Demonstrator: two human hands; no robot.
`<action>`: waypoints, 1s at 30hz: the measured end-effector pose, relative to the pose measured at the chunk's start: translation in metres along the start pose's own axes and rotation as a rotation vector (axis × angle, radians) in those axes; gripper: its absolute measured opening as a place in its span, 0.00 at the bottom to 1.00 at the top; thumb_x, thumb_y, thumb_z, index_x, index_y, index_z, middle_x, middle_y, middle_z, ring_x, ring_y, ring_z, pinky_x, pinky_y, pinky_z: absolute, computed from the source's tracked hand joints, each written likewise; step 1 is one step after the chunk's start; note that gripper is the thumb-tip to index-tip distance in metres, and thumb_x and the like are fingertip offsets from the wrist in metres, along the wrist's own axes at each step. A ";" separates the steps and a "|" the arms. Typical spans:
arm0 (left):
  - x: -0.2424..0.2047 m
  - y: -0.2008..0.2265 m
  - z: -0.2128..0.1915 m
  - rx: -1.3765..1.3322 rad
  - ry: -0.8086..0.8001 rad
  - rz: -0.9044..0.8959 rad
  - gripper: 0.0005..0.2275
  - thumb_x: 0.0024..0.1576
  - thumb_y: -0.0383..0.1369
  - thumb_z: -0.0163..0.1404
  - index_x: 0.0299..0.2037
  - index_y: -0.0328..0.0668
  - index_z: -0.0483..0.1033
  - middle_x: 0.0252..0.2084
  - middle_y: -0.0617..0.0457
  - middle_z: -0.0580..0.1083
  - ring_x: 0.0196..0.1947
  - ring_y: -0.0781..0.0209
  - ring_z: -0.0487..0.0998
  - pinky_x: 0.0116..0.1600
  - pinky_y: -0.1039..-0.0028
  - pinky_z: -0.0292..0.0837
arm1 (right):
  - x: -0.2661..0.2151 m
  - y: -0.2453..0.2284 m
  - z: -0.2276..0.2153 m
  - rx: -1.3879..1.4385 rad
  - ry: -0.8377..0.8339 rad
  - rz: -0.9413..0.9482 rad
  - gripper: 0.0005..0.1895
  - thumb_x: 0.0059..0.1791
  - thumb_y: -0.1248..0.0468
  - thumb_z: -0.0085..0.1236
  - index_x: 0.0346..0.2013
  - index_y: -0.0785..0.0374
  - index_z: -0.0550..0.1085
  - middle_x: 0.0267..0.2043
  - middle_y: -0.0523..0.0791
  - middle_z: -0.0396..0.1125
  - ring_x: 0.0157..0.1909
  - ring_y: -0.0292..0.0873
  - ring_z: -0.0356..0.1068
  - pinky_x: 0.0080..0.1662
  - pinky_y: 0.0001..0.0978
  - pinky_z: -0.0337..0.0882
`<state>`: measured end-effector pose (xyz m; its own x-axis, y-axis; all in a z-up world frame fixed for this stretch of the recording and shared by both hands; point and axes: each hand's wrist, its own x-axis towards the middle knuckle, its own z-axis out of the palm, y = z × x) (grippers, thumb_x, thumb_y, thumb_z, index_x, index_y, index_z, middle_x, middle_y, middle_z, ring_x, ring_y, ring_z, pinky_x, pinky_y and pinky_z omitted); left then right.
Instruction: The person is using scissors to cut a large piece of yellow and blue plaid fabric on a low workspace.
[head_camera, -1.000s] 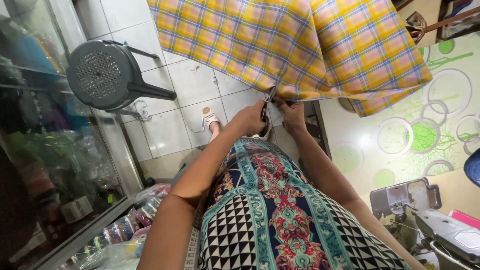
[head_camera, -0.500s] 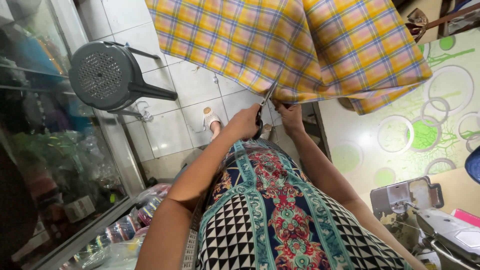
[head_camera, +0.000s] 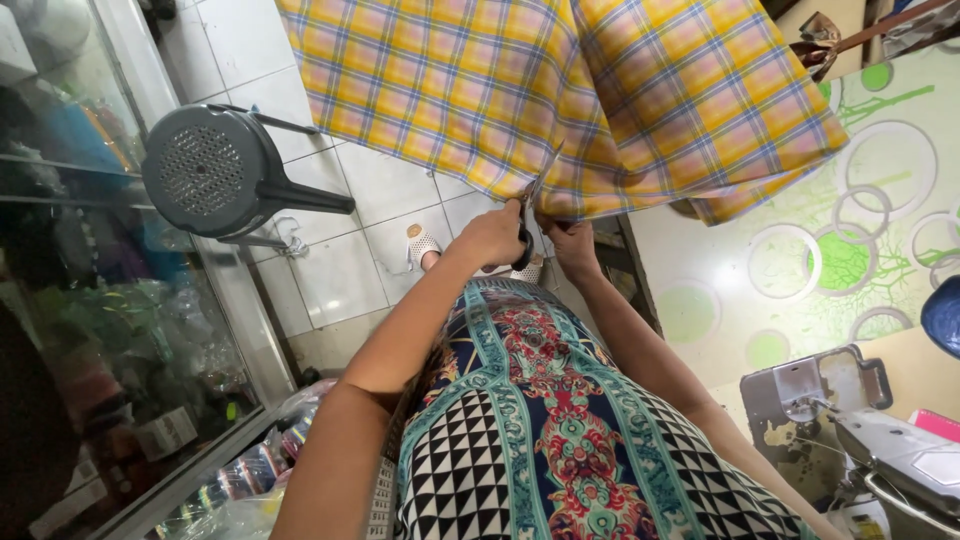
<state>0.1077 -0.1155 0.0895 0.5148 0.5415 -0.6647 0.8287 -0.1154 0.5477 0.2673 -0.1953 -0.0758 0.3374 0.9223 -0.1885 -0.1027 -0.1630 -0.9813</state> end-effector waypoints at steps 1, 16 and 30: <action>0.002 -0.003 0.004 0.002 0.000 0.001 0.19 0.51 0.30 0.49 0.54 0.32 0.66 0.39 0.29 0.77 0.42 0.25 0.80 0.46 0.42 0.76 | 0.000 0.002 -0.001 0.001 0.002 -0.001 0.11 0.51 0.63 0.70 0.32 0.68 0.78 0.27 0.48 0.69 0.33 0.39 0.69 0.42 0.40 0.72; 0.016 -0.013 0.025 0.002 0.084 0.022 0.18 0.51 0.29 0.48 0.51 0.29 0.67 0.33 0.32 0.76 0.36 0.27 0.81 0.40 0.44 0.77 | -0.006 -0.024 -0.002 -0.047 -0.031 0.018 0.10 0.51 0.63 0.70 0.31 0.65 0.79 0.25 0.46 0.69 0.32 0.39 0.67 0.44 0.39 0.71; 0.003 -0.005 0.024 0.038 0.035 -0.004 0.19 0.52 0.31 0.49 0.53 0.28 0.66 0.41 0.30 0.76 0.45 0.24 0.79 0.48 0.41 0.75 | -0.014 -0.039 0.002 -0.081 -0.028 0.012 0.10 0.52 0.61 0.68 0.31 0.64 0.79 0.26 0.46 0.69 0.34 0.39 0.68 0.44 0.38 0.71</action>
<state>0.1105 -0.1333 0.0723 0.5039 0.5708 -0.6483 0.8388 -0.1443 0.5249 0.2641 -0.2014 -0.0347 0.3100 0.9295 -0.2000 -0.0297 -0.2008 -0.9792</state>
